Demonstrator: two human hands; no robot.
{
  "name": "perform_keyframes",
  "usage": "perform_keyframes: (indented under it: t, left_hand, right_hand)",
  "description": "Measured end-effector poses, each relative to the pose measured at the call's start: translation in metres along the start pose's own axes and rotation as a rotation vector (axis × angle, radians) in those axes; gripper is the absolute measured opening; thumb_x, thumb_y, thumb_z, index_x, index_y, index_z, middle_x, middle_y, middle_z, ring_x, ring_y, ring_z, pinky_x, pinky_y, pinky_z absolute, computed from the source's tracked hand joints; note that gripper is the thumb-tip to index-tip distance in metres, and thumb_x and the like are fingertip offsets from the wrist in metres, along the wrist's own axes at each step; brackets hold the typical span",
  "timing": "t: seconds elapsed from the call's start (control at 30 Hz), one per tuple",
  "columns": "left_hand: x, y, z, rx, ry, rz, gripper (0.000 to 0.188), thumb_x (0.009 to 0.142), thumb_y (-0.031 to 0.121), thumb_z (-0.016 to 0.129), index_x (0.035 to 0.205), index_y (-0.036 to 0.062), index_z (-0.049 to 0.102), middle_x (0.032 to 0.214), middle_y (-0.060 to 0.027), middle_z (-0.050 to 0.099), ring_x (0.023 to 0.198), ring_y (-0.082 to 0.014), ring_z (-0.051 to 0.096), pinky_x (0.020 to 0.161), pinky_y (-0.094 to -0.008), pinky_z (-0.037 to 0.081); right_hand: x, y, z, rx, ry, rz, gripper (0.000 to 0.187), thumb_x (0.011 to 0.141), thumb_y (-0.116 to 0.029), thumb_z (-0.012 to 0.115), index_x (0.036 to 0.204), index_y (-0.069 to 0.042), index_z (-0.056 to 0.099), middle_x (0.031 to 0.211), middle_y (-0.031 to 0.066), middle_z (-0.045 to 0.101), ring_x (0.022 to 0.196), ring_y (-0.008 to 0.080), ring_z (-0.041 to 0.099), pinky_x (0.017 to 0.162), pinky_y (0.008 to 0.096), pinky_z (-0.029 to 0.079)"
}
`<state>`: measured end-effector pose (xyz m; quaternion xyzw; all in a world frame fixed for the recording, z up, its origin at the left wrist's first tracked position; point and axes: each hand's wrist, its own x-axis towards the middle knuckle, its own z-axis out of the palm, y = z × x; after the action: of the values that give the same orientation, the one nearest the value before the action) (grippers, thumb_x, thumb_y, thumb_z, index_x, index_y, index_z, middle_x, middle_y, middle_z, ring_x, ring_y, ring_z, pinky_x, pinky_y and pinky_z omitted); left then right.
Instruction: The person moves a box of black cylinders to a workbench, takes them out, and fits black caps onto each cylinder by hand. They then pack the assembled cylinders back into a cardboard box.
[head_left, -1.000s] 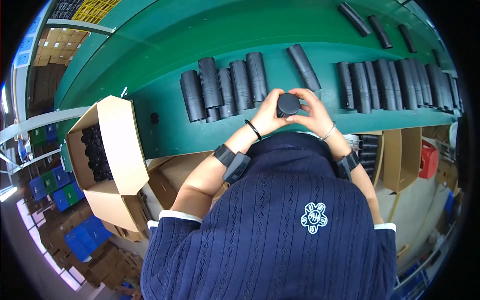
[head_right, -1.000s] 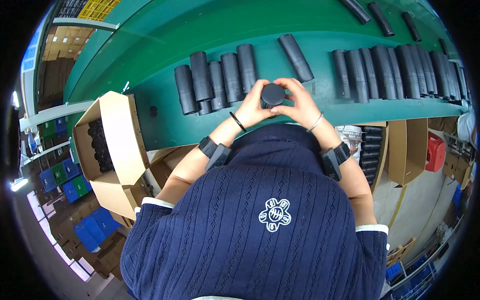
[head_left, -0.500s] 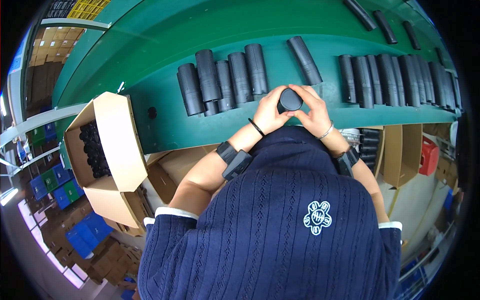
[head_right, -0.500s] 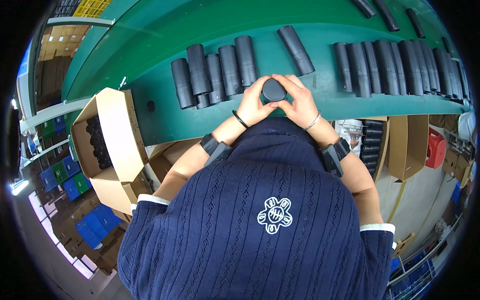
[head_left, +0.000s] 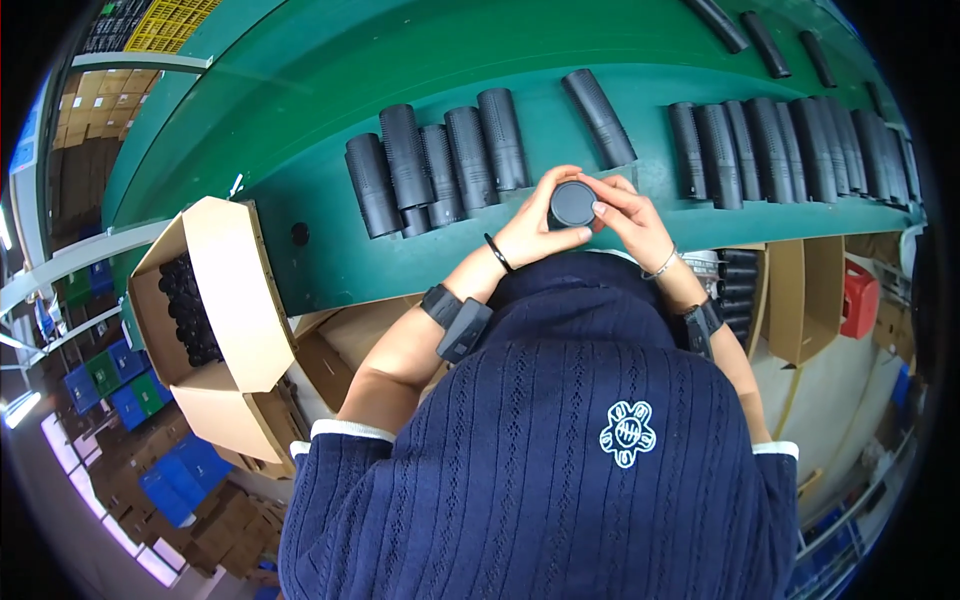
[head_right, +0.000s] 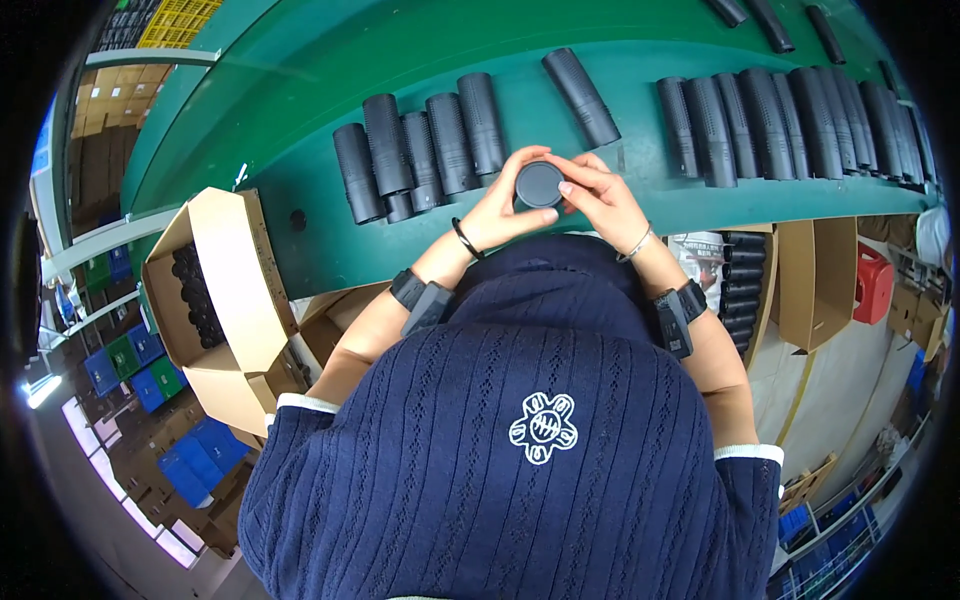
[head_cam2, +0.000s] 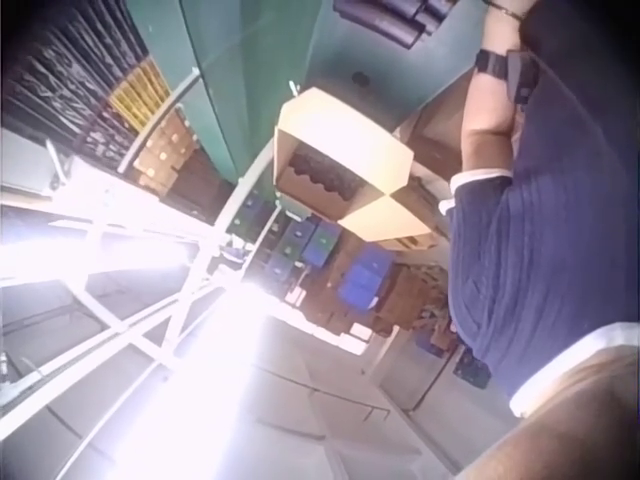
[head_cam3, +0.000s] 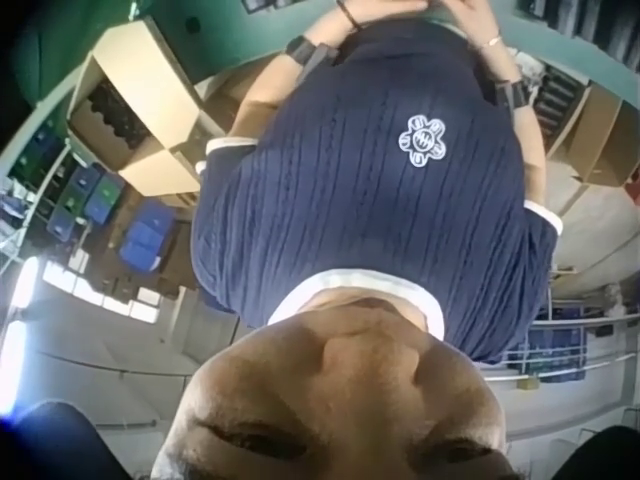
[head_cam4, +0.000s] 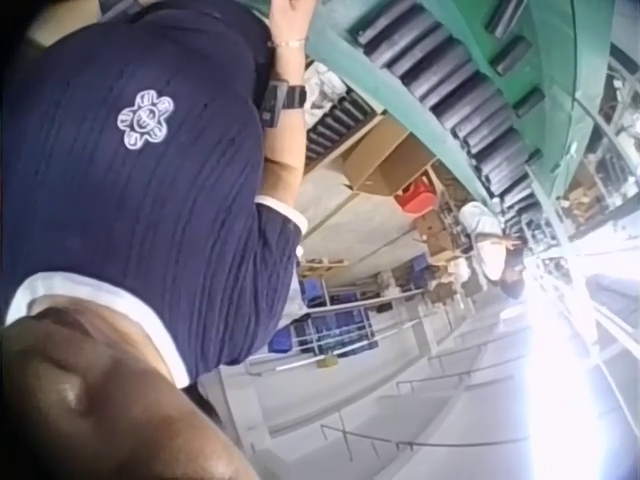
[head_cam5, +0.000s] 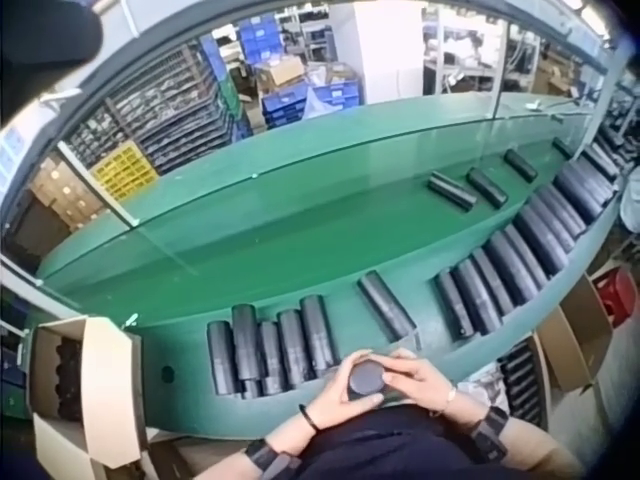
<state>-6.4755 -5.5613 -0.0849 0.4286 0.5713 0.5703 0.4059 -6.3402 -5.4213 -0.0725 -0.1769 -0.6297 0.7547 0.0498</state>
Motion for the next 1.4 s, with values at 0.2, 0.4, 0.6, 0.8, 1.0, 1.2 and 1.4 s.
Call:
perform_keyframes:
  t: [0.2,0.4,0.6,0.8,1.0,1.2,1.4]
  left_hand:
    - [0.004,-0.019,0.011,-0.260,0.014,-0.140,0.056,0.082,0.013,0.064,0.127,0.0043,0.032,0.117,-0.0091,0.045,0.111,-0.0170,0.044,0.094,-0.0308,0.038]
    - [0.008,-0.008,0.007,0.028,0.014,-0.020,0.069,0.077,0.014,0.070,0.130,0.0050,0.027,0.119,-0.0117,0.046,0.111,-0.0203,0.047,0.095,-0.0330,0.039]
    - [-0.002,-0.016,0.003,0.244,0.044,0.000,0.071,0.068,0.012,0.076,0.127,0.0025,0.036,0.121,-0.0145,0.049,0.115,-0.0241,0.048,0.097,-0.0350,0.040]
    - [0.001,-0.014,0.006,0.179,0.109,-0.041,0.064,0.065,0.012,0.077,0.118,0.0029,0.043,0.111,-0.0133,0.056,0.106,-0.0245,0.055,0.088,-0.0346,0.045]
    - [0.006,-0.005,0.008,0.217,0.137,0.014,0.062,0.064,0.015,0.080,0.113,0.0032,0.045,0.104,-0.0134,0.059,0.099,-0.0254,0.059,0.083,-0.0347,0.046]
    - [0.008,-0.005,0.008,0.119,0.120,-0.059,0.062,0.072,0.018,0.075,0.118,0.0033,0.037,0.107,-0.0149,0.055,0.104,-0.0234,0.053,0.087,-0.0338,0.043]
    - [0.013,-0.010,0.014,-0.034,0.093,-0.129,0.060,0.077,0.022,0.072,0.118,0.0032,0.033,0.111,-0.0152,0.049,0.110,-0.0225,0.047,0.091,-0.0336,0.040]
  right_hand:
    - [0.002,-0.001,0.005,-0.030,0.065,-0.046,0.034,0.088,-0.006,0.053,0.122,-0.004,0.055,0.096,0.0025,0.046,0.078,0.0083,0.051,0.068,0.0200,0.045]
    - [0.011,-0.004,-0.005,-0.255,0.033,-0.116,0.037,0.086,-0.010,0.059,0.122,-0.003,0.054,0.100,0.0044,0.049,0.096,0.0134,0.048,0.078,0.0245,0.045]
    - [0.002,-0.009,0.008,-0.458,0.053,-0.255,0.062,0.070,-0.017,0.074,0.126,-0.005,0.050,0.119,0.0101,0.044,0.111,0.0213,0.047,0.095,0.0326,0.041]
    - [0.005,-0.015,0.003,-0.426,-0.011,-0.207,0.060,0.070,-0.016,0.073,0.124,-0.003,0.051,0.115,0.0114,0.053,0.114,0.0220,0.048,0.100,0.0330,0.035]
    - [0.000,0.007,-0.011,0.411,-0.050,0.039,0.049,0.081,-0.006,0.054,0.128,0.004,0.046,0.135,0.0103,0.042,0.127,0.0210,0.037,0.105,0.0331,0.028]
    - [0.002,-0.003,-0.001,0.001,0.026,-0.051,0.042,0.084,-0.005,0.051,0.126,-0.004,0.052,0.122,0.0087,0.048,0.115,0.0190,0.045,0.099,0.0301,0.035]
    - [0.006,-0.010,0.004,0.003,0.115,-0.032,0.037,0.084,-0.008,0.056,0.121,-0.005,0.056,0.111,0.0064,0.050,0.108,0.0173,0.048,0.096,0.0287,0.037]
